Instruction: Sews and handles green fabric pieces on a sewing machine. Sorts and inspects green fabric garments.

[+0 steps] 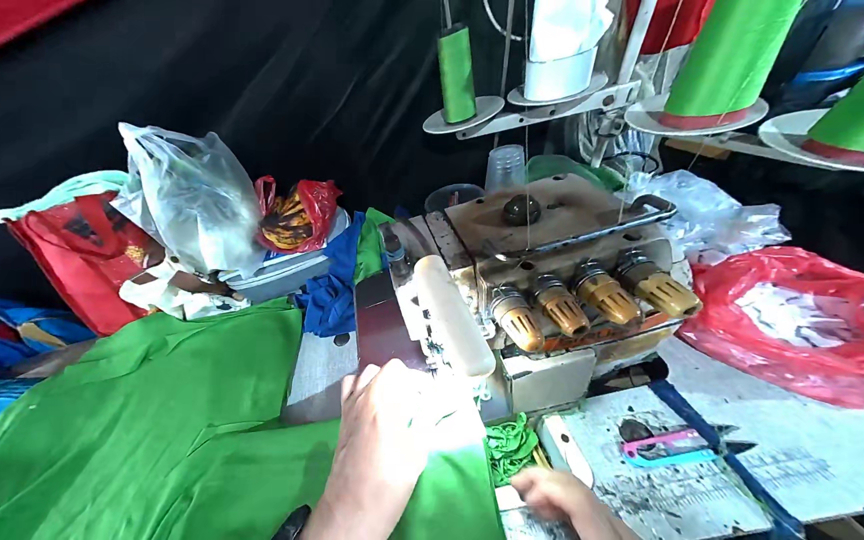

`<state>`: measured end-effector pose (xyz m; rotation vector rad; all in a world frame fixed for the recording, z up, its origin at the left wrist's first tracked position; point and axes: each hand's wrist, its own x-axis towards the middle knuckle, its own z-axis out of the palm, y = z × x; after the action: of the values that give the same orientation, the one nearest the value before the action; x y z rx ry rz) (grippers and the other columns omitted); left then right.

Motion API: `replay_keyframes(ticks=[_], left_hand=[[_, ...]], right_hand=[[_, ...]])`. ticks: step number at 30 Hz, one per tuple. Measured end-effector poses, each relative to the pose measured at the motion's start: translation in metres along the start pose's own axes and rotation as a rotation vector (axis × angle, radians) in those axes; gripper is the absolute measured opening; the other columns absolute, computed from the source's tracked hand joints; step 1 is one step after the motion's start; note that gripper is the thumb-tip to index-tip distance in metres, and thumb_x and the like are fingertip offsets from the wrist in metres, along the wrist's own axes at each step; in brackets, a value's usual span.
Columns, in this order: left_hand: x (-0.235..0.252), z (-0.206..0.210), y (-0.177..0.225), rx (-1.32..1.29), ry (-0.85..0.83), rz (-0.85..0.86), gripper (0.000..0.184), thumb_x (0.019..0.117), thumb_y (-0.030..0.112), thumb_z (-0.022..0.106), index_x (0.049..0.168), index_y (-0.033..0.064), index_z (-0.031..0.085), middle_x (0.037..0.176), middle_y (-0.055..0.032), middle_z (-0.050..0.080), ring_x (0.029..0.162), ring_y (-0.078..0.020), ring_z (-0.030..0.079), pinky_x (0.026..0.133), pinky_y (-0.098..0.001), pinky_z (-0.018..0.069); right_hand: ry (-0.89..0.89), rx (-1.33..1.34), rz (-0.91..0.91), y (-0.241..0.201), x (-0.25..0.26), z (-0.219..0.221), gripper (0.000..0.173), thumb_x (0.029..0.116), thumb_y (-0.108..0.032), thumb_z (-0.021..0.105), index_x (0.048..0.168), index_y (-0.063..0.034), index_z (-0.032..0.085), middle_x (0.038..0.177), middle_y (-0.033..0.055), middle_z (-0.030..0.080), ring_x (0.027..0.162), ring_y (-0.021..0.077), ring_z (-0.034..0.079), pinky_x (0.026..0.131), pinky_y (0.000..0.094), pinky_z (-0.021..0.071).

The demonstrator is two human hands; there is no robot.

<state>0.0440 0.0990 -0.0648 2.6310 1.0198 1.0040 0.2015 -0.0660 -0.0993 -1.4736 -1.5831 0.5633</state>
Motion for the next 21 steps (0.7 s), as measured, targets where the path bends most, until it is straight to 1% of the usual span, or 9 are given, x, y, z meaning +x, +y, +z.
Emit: replay_keyframes(ticks=[2, 4, 7, 9, 11, 12, 15, 18, 21], left_hand=[[-0.006, -0.006, 0.005, -0.104, -0.018, 0.067, 0.025, 0.0965, 0.032, 0.063, 0.085, 0.0122, 0.072, 0.082, 0.0018, 0.069, 0.084, -0.0115, 0.064, 0.087, -0.0401, 0.0462], [-0.013, -0.019, 0.014, -0.218, -0.073, 0.145, 0.029, 0.0984, 0.033, 0.064, 0.087, 0.0071, 0.070, 0.086, -0.0060, 0.070, 0.090, -0.0157, 0.064, 0.092, -0.0369, 0.0429], [-0.020, -0.033, 0.022, -0.298, -0.150, 0.198, 0.029, 0.1011, 0.030, 0.062, 0.095, 0.0032, 0.069, 0.091, -0.0120, 0.065, 0.091, -0.0150, 0.062, 0.082, -0.0229, 0.0506], [-0.021, -0.036, 0.023, -0.294, -0.176, 0.208, 0.027, 0.1014, 0.028, 0.062, 0.098, 0.0025, 0.069, 0.094, -0.0136, 0.066, 0.090, -0.0156, 0.065, 0.079, -0.0224, 0.0530], [-0.021, -0.037, 0.024, -0.282, -0.198, 0.206, 0.029, 0.1027, 0.027, 0.060, 0.097, 0.0005, 0.069, 0.091, -0.0151, 0.070, 0.087, -0.0186, 0.067, 0.079, -0.0268, 0.0538], [-0.021, -0.039, 0.026, -0.273, -0.196, 0.195, 0.032, 0.1031, 0.028, 0.060, 0.096, -0.0017, 0.070, 0.088, -0.0172, 0.071, 0.084, -0.0205, 0.069, 0.079, -0.0288, 0.0545], [-0.021, -0.047, 0.030, -0.308, -0.220, 0.132, 0.032, 0.1010, 0.027, 0.062, 0.100, -0.0047, 0.068, 0.089, -0.0169, 0.072, 0.084, -0.0159, 0.069, 0.081, -0.0245, 0.0539], [-0.024, -0.052, 0.020, -0.442, -0.294, 0.128, 0.026, 0.0976, 0.015, 0.067, 0.111, -0.0059, 0.063, 0.101, -0.0158, 0.071, 0.096, -0.0108, 0.068, 0.090, -0.0218, 0.0522], [-0.026, -0.052, 0.018, -0.454, -0.272, 0.147, 0.025, 0.0967, 0.015, 0.069, 0.111, -0.0053, 0.064, 0.101, -0.0145, 0.072, 0.097, -0.0095, 0.068, 0.091, -0.0210, 0.0523]], right_hand=[[0.049, 0.184, 0.026, 0.002, 0.017, 0.010, 0.044, 0.0959, -0.017, 0.071, 0.121, 0.0141, 0.053, 0.113, 0.0274, 0.066, 0.099, 0.0284, 0.070, 0.087, 0.0401, 0.0581], [0.101, 0.410, 0.030, 0.002, 0.024, 0.021, 0.051, 0.0905, -0.011, 0.075, 0.125, 0.0134, 0.047, 0.111, 0.0189, 0.067, 0.098, 0.0141, 0.069, 0.089, 0.0314, 0.0571], [0.164, 0.682, -0.008, 0.000, 0.029, 0.028, 0.051, 0.0856, -0.002, 0.077, 0.126, 0.0030, 0.046, 0.108, -0.0001, 0.071, 0.097, 0.0039, 0.070, 0.090, 0.0287, 0.0584], [0.196, 0.765, -0.064, -0.002, 0.033, 0.026, 0.048, 0.0867, -0.002, 0.076, 0.125, -0.0053, 0.047, 0.107, -0.0089, 0.071, 0.096, 0.0018, 0.069, 0.089, 0.0279, 0.0593], [0.245, 0.758, -0.111, -0.005, 0.037, 0.023, 0.042, 0.0896, -0.007, 0.076, 0.124, -0.0050, 0.052, 0.107, -0.0094, 0.069, 0.095, 0.0002, 0.068, 0.088, 0.0259, 0.0599], [0.287, 0.745, -0.132, -0.007, 0.039, 0.022, 0.038, 0.0898, -0.007, 0.076, 0.121, -0.0001, 0.055, 0.106, -0.0057, 0.069, 0.093, 0.0009, 0.068, 0.086, 0.0250, 0.0601], [0.359, 0.703, -0.133, -0.009, 0.041, 0.021, 0.029, 0.0891, -0.003, 0.075, 0.113, 0.0022, 0.059, 0.102, -0.0024, 0.072, 0.089, 0.0013, 0.070, 0.081, 0.0227, 0.0603], [0.325, 0.715, -0.107, -0.009, 0.038, 0.019, 0.033, 0.0884, 0.002, 0.073, 0.117, -0.0014, 0.057, 0.101, -0.0066, 0.070, 0.090, 0.0007, 0.069, 0.082, 0.0230, 0.0605], [0.315, 0.692, -0.128, -0.010, 0.038, 0.020, 0.037, 0.0893, 0.002, 0.072, 0.123, 0.0009, 0.055, 0.102, -0.0055, 0.070, 0.091, 0.0021, 0.069, 0.083, 0.0240, 0.0607]])
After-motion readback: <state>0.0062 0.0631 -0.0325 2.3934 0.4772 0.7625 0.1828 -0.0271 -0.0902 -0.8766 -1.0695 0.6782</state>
